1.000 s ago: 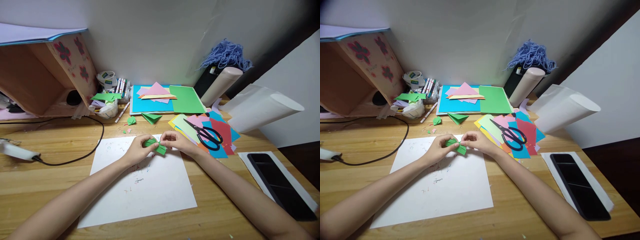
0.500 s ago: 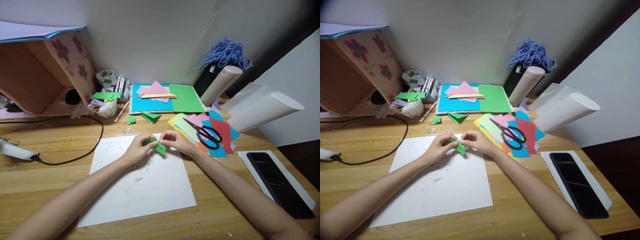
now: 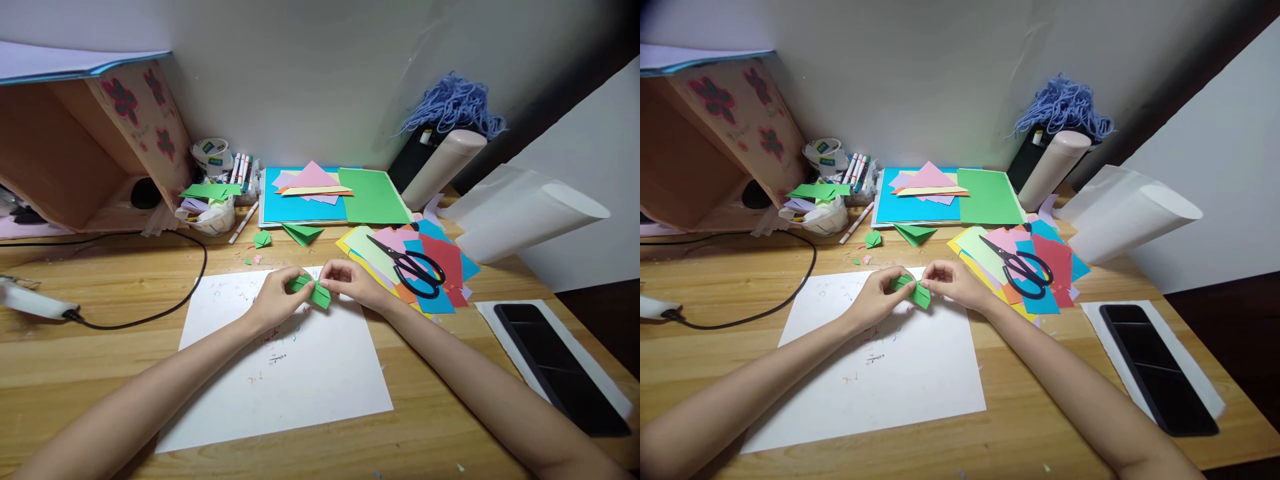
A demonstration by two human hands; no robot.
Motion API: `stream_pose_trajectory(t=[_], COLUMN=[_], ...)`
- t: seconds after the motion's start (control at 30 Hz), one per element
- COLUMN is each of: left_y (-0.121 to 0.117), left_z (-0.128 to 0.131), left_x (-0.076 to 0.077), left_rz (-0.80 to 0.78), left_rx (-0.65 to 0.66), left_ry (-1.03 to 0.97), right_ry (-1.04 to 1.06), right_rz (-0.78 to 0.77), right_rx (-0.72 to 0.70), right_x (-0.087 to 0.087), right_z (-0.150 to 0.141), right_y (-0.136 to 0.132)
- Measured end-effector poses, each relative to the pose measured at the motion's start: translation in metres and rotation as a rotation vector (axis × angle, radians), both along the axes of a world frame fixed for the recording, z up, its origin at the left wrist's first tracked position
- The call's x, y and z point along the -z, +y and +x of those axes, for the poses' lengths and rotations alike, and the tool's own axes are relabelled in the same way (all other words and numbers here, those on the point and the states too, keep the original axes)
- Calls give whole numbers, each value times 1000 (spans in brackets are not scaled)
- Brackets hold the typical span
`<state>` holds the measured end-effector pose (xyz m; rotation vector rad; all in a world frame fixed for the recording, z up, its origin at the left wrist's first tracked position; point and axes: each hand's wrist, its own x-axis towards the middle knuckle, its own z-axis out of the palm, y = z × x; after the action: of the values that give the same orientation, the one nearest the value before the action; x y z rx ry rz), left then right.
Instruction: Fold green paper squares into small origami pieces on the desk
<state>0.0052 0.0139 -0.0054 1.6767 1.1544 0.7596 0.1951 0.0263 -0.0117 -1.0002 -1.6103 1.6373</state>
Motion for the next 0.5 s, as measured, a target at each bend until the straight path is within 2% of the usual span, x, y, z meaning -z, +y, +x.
stream_pose_trajectory(t=[0.27,0.5], left_y=[-2,-1], left_z=[-1,-1], left_x=[0,-1], left_rz=[43,60], left_rx=[-11,-1], left_ry=[7,21], right_ry=[16,19], right_rz=[-75,-89], right_rx=[-23,-45], right_x=[-10,-7], right_z=[1,2], right_y=[2,3])
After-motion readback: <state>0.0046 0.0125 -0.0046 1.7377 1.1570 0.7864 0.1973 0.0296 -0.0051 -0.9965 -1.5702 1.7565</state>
